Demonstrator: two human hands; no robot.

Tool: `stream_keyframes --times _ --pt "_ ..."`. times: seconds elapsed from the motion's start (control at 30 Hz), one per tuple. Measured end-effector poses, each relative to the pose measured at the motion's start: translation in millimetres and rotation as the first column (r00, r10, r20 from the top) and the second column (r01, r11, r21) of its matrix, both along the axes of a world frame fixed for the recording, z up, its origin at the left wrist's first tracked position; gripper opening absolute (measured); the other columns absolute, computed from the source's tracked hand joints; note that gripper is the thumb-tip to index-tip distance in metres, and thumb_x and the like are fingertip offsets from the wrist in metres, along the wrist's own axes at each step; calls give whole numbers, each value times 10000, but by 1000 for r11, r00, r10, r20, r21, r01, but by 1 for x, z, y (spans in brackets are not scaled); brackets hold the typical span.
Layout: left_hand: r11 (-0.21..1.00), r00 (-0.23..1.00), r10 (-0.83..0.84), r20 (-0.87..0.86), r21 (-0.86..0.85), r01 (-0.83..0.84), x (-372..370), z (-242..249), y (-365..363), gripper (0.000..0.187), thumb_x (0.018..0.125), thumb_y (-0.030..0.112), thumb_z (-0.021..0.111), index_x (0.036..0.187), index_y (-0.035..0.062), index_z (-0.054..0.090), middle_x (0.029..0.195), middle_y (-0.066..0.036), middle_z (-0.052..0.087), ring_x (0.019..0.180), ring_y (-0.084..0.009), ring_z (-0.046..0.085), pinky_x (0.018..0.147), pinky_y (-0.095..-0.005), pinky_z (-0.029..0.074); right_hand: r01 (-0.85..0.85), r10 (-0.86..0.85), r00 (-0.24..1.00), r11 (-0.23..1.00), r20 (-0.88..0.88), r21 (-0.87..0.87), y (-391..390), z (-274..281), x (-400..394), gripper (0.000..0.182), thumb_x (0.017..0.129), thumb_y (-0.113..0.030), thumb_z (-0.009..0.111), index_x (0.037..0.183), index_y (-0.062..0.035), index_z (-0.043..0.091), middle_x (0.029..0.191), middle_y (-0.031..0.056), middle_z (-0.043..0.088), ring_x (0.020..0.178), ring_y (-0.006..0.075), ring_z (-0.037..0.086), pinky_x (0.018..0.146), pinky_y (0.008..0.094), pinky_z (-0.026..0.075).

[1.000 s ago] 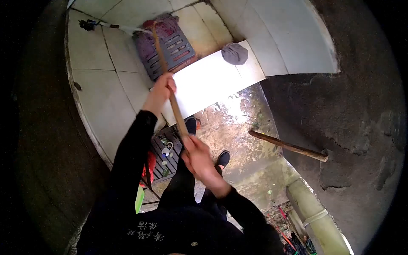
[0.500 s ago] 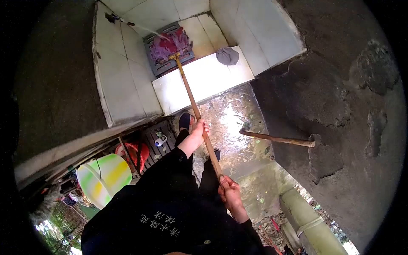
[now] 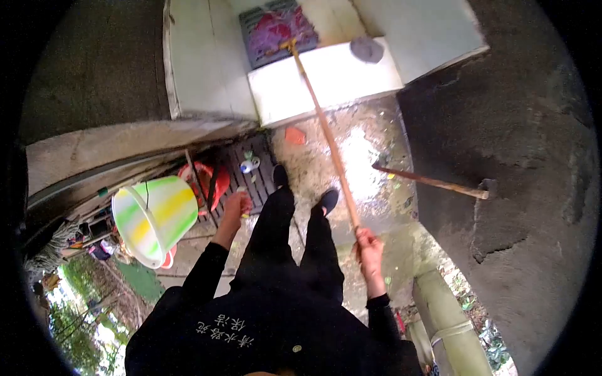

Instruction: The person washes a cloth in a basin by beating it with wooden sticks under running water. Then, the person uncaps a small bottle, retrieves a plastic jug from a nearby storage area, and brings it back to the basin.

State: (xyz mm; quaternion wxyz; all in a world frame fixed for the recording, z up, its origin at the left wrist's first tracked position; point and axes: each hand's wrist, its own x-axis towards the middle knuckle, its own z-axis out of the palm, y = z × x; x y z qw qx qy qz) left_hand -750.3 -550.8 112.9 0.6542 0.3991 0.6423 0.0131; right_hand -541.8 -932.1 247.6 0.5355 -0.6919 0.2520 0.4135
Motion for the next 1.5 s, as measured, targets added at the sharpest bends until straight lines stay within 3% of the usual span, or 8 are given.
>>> stream_keyframes --times 0.33,0.47,0.63,0.7,0.9,1.1,1.23,1.5 --pt "533 498 -399 -770 247 809 -56 -183 83 163 796 230 590 799 96 684 776 -186 688 736 -330 693 656 -461 527 122 -97 988 965 118 -233 42 -25 0 288 897 -258 705 1059 -31 635 713 23 612 526 78 540 415 215 378" --pt "655 542 -446 -712 153 740 -50 -230 112 244 772 278 635 909 81 678 880 -177 701 837 -321 690 703 -441 536 -77 671 630 555 391 -828 66 6 4 340 904 -227 635 1172 -18 619 1107 114 643 1072 248 573 944 418 447" --pt "389 440 -404 -802 285 876 -68 -350 135 363 775 373 687 930 45 679 869 -177 704 862 -347 682 743 -450 534 -275 162 863 945 479 176 118 -22 -54 192 874 -114 597 1015 16 592 816 158 643 658 254 603 577 358 501" --pt "295 354 -384 -853 250 922 -70 -374 133 375 772 377 695 934 39 675 867 -177 706 858 -348 686 742 -456 534 -514 515 849 857 119 -39 132 -58 -77 296 693 33 643 988 50 630 858 137 661 786 217 626 716 324 502" --pt "179 15 -386 -923 -59 982 -46 -396 142 354 842 389 657 962 55 666 941 -144 692 933 -328 655 771 -518 494 -262 243 940 963 -240 -54 132 -130 -117 180 805 20 652 984 9 636 898 113 658 825 186 640 760 287 507" --pt "-62 41 -437 -899 75 995 -32 -368 137 354 838 391 660 888 41 675 876 -151 693 833 -320 673 695 -455 523 69 -84 975 994 -206 -79 119 -139 -116 222 841 15 551 1061 46 549 838 125 642 759 201 638 726 316 532" --pt "17 93 -448 -889 95 995 -15 -310 117 345 830 374 656 824 30 673 791 -179 682 759 -325 675 696 -448 532 -196 180 974 973 -137 -119 123 -154 -123 265 829 -10 707 1051 33 570 864 87 646 811 141 629 723 278 524" --pt "-26 320 -632 -705 433 901 50 -9 78 322 807 332 691 725 34 604 686 -142 604 678 -328 618 614 -438 477 -614 681 308 676 665 -407 242 -146 -73 759 671 -261 829 1317 -45 495 1344 87 548 1287 310 470 1130 524 213"
